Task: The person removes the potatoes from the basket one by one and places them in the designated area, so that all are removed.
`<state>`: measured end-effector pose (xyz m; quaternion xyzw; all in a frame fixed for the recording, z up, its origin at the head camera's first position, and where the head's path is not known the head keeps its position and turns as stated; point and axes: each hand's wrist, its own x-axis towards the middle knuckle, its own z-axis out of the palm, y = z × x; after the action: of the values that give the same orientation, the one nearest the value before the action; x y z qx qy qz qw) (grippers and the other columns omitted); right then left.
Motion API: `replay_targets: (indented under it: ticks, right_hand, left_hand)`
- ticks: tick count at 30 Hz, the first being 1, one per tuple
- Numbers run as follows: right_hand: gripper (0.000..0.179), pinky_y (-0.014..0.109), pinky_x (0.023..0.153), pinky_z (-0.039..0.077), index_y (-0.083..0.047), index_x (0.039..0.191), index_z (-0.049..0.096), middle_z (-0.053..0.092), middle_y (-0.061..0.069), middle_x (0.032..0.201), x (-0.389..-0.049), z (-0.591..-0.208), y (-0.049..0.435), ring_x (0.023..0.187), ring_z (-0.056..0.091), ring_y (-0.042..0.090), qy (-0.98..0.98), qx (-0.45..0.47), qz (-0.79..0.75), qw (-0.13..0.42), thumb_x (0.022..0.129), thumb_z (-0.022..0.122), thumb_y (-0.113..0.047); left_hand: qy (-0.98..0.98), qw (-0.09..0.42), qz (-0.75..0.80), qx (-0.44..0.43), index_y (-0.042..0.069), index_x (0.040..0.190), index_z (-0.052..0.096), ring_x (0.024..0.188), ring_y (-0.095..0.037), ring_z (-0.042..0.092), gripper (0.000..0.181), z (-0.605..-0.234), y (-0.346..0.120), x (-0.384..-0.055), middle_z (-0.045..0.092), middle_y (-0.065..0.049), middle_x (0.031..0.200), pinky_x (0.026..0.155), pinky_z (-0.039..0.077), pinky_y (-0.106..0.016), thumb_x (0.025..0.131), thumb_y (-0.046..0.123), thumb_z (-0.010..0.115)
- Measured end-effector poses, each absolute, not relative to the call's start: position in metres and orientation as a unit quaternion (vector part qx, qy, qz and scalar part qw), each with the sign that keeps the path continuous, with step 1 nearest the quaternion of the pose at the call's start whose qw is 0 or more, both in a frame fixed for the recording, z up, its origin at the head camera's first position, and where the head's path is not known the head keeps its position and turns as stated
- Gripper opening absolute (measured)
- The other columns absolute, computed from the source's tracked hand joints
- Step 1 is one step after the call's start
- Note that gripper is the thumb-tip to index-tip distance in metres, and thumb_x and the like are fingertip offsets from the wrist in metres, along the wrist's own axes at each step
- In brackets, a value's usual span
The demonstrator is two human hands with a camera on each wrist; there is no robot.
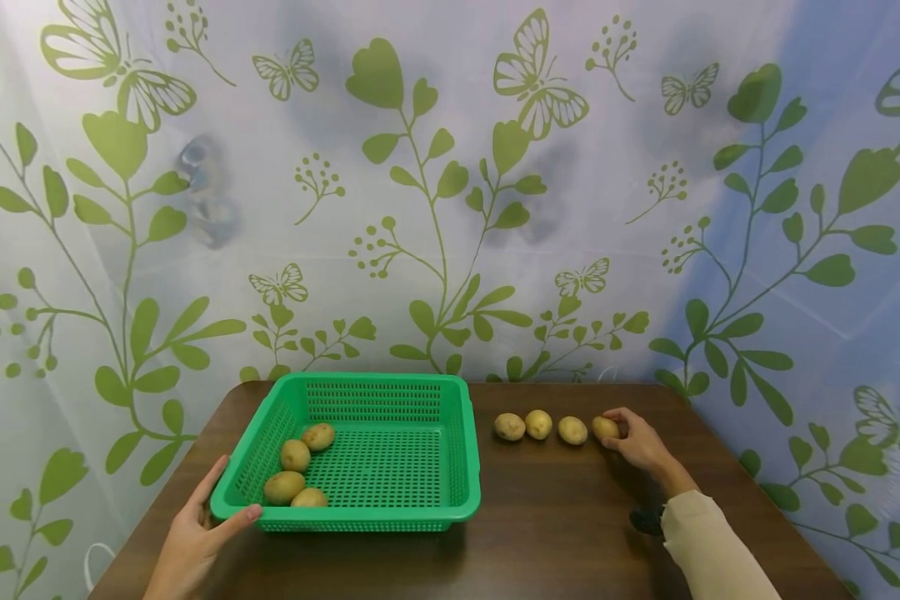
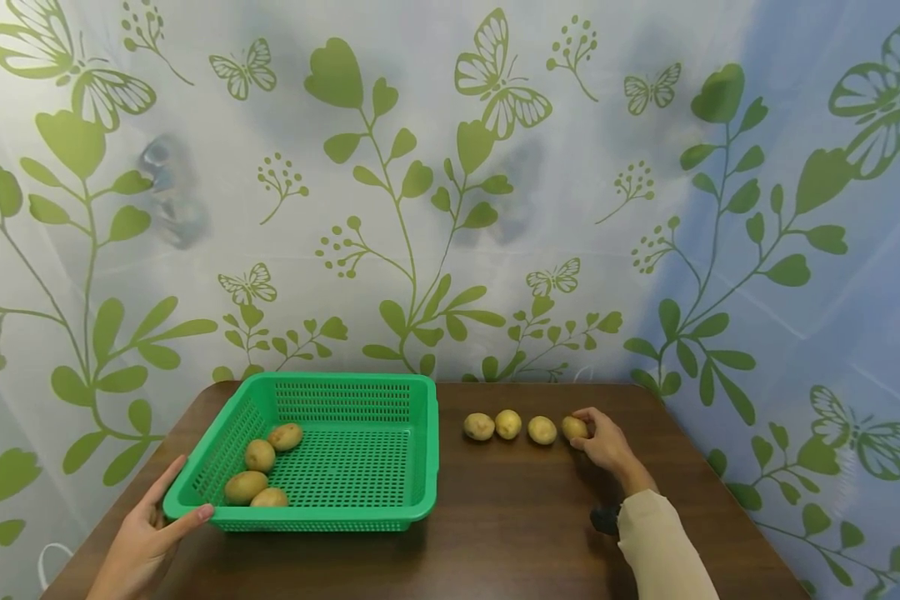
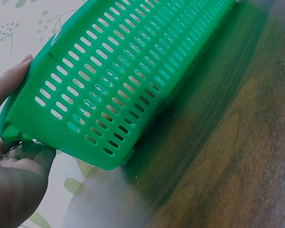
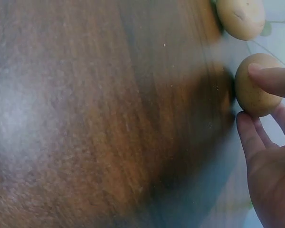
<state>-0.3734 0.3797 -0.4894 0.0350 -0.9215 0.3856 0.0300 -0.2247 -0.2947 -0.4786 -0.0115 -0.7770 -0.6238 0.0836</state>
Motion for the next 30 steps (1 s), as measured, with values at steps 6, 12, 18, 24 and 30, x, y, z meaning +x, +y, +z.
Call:
replay_targets:
  ticks: [6,12,18,24,30]
  right_hand:
    - [0.050,0.047,0.083,0.050,0.005,0.136,0.054,0.054,0.031,0.133,-0.3735,-0.4901,0.3767,0.108,0.058,0.040,-0.921,0.040,0.387,0.035,0.092,0.077,-0.003]
    - [0.050,0.054,0.089,0.048,0.004,0.134,0.055,0.055,0.033,0.132,-0.3733,-0.4902,0.3761,0.113,0.056,0.045,-0.921,0.045,0.386,0.039,0.093,0.078,-0.009]
    - [0.051,0.055,0.090,0.050,0.005,0.135,0.054,0.054,0.034,0.132,-0.3718,-0.4888,0.3765,0.116,0.055,0.048,-0.916,0.045,0.397,0.031,0.093,0.078,-0.011]
    - [0.050,0.058,0.094,0.049,0.007,0.135,0.054,0.053,0.035,0.132,-0.3699,-0.4853,0.3778,0.120,0.053,0.051,-0.910,0.046,0.411,0.026,0.094,0.077,-0.009]
    - [0.051,0.057,0.093,0.051,0.009,0.134,0.053,0.055,0.033,0.129,-0.3705,-0.4817,0.3811,0.120,0.056,0.051,-0.909,0.051,0.413,0.027,0.093,0.078,-0.007]
  left_hand:
    - [-0.782,0.075,-0.618,-0.008,0.006,0.167,0.006,0.111,0.010,0.055,0.093,-0.4797,-0.2959,-0.2247,0.037,-0.012,0.150,0.084,0.052,-0.015,0.100,0.010,0.071]
    - [-0.780,0.079,-0.620,-0.009,0.006,0.167,0.008,0.110,0.008,0.056,0.093,-0.4793,-0.2961,-0.2249,0.043,0.001,0.143,0.084,0.053,-0.016,0.100,0.010,0.072]
    - [-0.785,0.081,-0.614,-0.008,0.007,0.167,0.008,0.111,0.012,0.054,0.093,-0.4780,-0.2956,-0.2246,0.036,-0.015,0.152,0.084,0.052,-0.014,0.100,0.011,0.072]
    - [-0.787,0.077,-0.613,-0.006,0.007,0.167,0.008,0.111,0.012,0.053,0.093,-0.4761,-0.2945,-0.2236,0.034,-0.022,0.154,0.085,0.051,-0.014,0.100,0.012,0.072]
    - [-0.785,0.083,-0.614,-0.007,0.005,0.167,0.010,0.110,0.008,0.057,0.093,-0.4753,-0.2945,-0.2224,0.048,-0.002,0.141,0.084,0.053,-0.016,0.099,0.010,0.073]
